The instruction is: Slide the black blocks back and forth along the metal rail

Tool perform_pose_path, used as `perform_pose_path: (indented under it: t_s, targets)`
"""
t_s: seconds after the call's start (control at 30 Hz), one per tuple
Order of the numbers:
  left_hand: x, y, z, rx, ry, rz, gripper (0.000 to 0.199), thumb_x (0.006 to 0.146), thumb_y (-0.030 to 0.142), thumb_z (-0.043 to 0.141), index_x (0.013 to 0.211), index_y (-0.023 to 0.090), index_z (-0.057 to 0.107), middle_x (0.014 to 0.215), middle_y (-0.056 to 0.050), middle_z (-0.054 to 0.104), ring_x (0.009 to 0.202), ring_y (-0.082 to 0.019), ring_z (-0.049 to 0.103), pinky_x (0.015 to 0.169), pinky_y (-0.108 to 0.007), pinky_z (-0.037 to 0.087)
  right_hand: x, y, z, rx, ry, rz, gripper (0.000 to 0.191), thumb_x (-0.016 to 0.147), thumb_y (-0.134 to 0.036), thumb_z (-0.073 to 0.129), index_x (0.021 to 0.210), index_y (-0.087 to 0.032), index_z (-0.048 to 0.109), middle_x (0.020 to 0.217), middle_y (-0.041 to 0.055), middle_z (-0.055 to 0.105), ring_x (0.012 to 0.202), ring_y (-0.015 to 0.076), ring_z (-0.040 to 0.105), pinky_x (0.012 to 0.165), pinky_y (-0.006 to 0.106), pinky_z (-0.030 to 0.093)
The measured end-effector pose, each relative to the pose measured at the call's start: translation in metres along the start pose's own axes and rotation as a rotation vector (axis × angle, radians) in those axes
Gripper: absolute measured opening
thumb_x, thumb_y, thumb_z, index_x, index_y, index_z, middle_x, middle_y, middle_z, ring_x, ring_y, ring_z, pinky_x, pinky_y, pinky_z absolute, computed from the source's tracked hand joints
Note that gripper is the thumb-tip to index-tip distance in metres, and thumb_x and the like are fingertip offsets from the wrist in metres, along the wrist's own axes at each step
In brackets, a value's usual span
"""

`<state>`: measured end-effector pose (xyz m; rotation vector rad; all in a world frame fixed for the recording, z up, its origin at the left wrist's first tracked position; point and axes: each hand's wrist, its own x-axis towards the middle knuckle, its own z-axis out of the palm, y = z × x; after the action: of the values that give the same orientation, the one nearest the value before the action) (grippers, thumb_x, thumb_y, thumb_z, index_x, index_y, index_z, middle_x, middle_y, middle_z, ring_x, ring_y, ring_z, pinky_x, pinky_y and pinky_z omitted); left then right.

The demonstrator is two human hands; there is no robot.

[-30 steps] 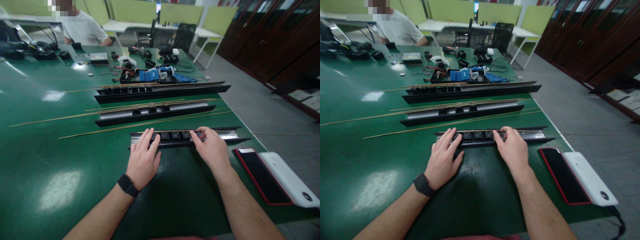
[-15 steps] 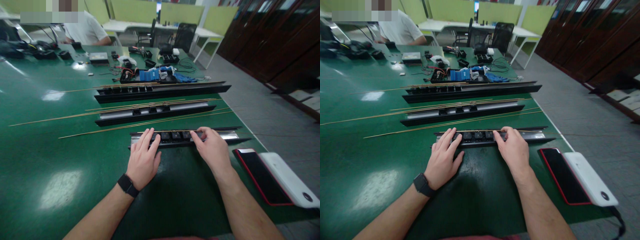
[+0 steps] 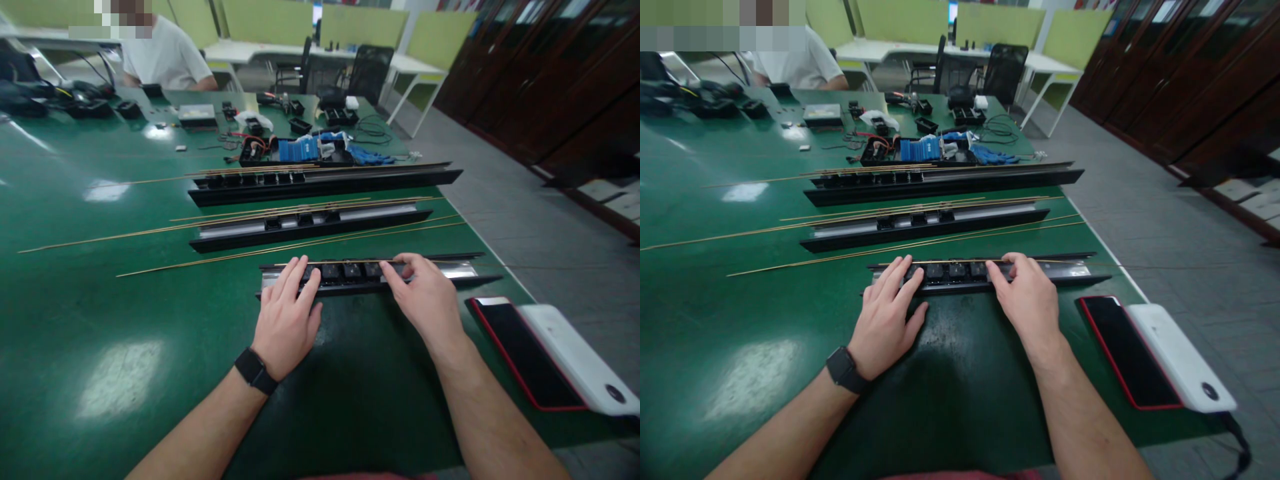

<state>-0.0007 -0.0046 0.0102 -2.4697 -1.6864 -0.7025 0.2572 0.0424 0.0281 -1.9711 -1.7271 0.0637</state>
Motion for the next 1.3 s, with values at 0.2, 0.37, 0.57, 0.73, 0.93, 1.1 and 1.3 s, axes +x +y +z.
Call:
perform_pose_path:
  t_s: [0.2, 0.37, 0.57, 0.73, 0.93, 1.1, 1.3]
  targets:
    - [0.0003, 0.0, 0.0001, -0.012, -0.001, -0.002, 0.054, 0.097, 0.021, 0.057, 0.151, 0.019, 0.051, 0.167, -0.018, 0.041, 0.157, -0.034, 0.036, 0.108, -0.055, 0.05, -0.0003, -0.0009, -0.0003, -0.015, 0.001, 0.001, 0.041, 0.096, -0.06, 0.06, 0.107, -0.023, 0.072, 0.089, 0.0049, 0.068, 0.082, 0.0239, 0.062, 0.071, 0.036, 0.041]
    - [0.0001, -0.0003, 0.0, -0.006, -0.002, 0.001, 0.055, 0.097, 0.021, 0.058, 0.151, 0.018, 0.05, 0.168, -0.018, 0.041, 0.157, -0.034, 0.036, 0.107, -0.054, 0.051, -0.0003, 0.0002, 0.0008, -0.016, 0.007, 0.004, 0.041, 0.096, -0.061, 0.061, 0.107, -0.023, 0.072, 0.09, 0.0046, 0.067, 0.081, 0.0234, 0.061, 0.071, 0.035, 0.04]
    - [0.0001, -0.0002, 0.0002, 0.004, 0.008, 0.003, 0.053, 0.097, 0.022, 0.059, 0.15, 0.018, 0.051, 0.167, -0.017, 0.042, 0.156, -0.034, 0.037, 0.107, -0.053, 0.051, 0.0005, 0.0026, 0.0031, -0.027, 0.02, 0.017, 0.041, 0.094, -0.062, 0.063, 0.107, -0.024, 0.072, 0.088, 0.0031, 0.066, 0.081, 0.0224, 0.061, 0.072, 0.035, 0.041]
    - [0.0002, -0.0007, 0.0002, 0.004, 0.008, 0.008, 0.053, 0.098, 0.022, 0.058, 0.15, 0.017, 0.051, 0.167, -0.018, 0.042, 0.156, -0.034, 0.038, 0.106, -0.053, 0.051, 0.0004, 0.0024, 0.0034, -0.029, 0.022, 0.008, 0.042, 0.094, -0.061, 0.063, 0.11, -0.023, 0.072, 0.089, 0.0028, 0.067, 0.081, 0.0221, 0.062, 0.072, 0.035, 0.042]
    - [-0.0001, -0.0007, 0.0008, -0.009, 0.015, 0.004, 0.055, 0.096, 0.022, 0.059, 0.15, 0.018, 0.052, 0.166, -0.019, 0.043, 0.156, -0.036, 0.039, 0.106, -0.055, 0.051, -0.0002, 0.0017, 0.0022, -0.001, 0.02, -0.001, 0.045, 0.094, -0.06, 0.064, 0.116, -0.022, 0.072, 0.089, 0.0029, 0.069, 0.084, 0.0231, 0.064, 0.074, 0.036, 0.044]
    - [-0.0003, -0.001, 0.0016, -0.015, 0.017, 0.004, 0.055, 0.097, 0.022, 0.059, 0.151, 0.018, 0.051, 0.166, -0.019, 0.042, 0.156, -0.035, 0.038, 0.107, -0.054, 0.051, -0.0002, 0.0025, 0.003, 0.011, 0.019, -0.006, 0.045, 0.095, -0.059, 0.064, 0.119, -0.022, 0.072, 0.089, 0.003, 0.07, 0.084, 0.0236, 0.065, 0.074, 0.036, 0.045]
    - [0.0, -0.0008, 0.0011, -0.003, 0.011, 0.004, 0.053, 0.098, 0.022, 0.058, 0.15, 0.018, 0.051, 0.167, -0.018, 0.042, 0.156, -0.035, 0.038, 0.107, -0.054, 0.05, -0.0005, 0.0023, 0.003, 0.018, 0.021, -0.028, 0.045, 0.096, -0.058, 0.064, 0.12, -0.021, 0.073, 0.089, 0.0038, 0.07, 0.084, 0.0241, 0.065, 0.074, 0.036, 0.045]
